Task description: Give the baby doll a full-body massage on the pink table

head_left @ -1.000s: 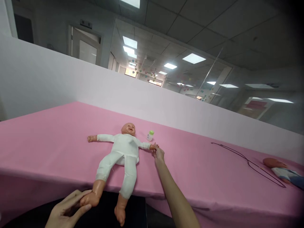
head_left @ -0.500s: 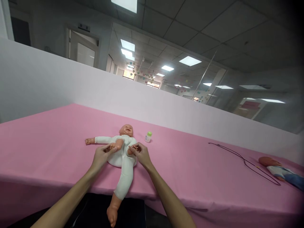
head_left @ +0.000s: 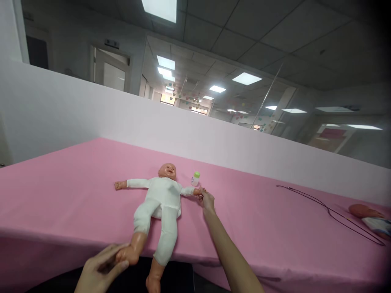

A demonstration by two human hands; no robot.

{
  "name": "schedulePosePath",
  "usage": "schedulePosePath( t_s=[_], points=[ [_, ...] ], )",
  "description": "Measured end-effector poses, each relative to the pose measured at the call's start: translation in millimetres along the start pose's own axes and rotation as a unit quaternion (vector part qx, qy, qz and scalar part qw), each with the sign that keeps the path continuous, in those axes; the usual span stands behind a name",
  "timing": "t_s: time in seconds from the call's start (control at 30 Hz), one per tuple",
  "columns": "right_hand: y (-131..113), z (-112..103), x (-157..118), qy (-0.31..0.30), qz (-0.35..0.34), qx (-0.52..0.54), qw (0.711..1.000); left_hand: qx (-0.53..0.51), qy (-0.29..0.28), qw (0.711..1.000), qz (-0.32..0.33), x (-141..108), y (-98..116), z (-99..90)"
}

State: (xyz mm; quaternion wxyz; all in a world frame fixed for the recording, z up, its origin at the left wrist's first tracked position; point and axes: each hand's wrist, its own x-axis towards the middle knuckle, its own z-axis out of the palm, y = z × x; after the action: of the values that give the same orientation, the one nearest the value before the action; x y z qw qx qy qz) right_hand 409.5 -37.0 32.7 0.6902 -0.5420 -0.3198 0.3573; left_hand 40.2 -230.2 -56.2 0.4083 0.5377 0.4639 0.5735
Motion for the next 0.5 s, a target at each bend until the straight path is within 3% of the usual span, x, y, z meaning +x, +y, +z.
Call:
schedulePosePath(
  t_s=[0.07, 0.17, 0.3, 0.4, 0.5],
  points=[
    [-16.3, 11.4, -7.0, -0.04, -0.035, 0.008, 0.999, 0.006, -0.001, 1.0, 0.024, 29.1, 26.6, 6.6],
    [-34.6, 35.5, -31.4, -0.163, -0.124, -0.042, 0.978, -0.016, 0.01, 0.999, 0.048, 84.0, 61.1, 25.7],
    [-23.5, 61.7, -76.9, -0.309, -0.208, -0.169, 0.913, -0.046, -0.017, 0.998, 0.043, 142.8, 71.2, 59.5],
    [-13.6, 65.1, -82.4, -0.311, -0.207, -0.178, 0.91, -0.058, -0.025, 0.997, 0.032, 148.9, 70.4, 70.8],
    [-21.6, 54.2, -51.8, -0.242, -0.171, -0.13, 0.946, -0.05, -0.005, 0.998, 0.034, 116.1, 71.3, 55.9]
  ],
)
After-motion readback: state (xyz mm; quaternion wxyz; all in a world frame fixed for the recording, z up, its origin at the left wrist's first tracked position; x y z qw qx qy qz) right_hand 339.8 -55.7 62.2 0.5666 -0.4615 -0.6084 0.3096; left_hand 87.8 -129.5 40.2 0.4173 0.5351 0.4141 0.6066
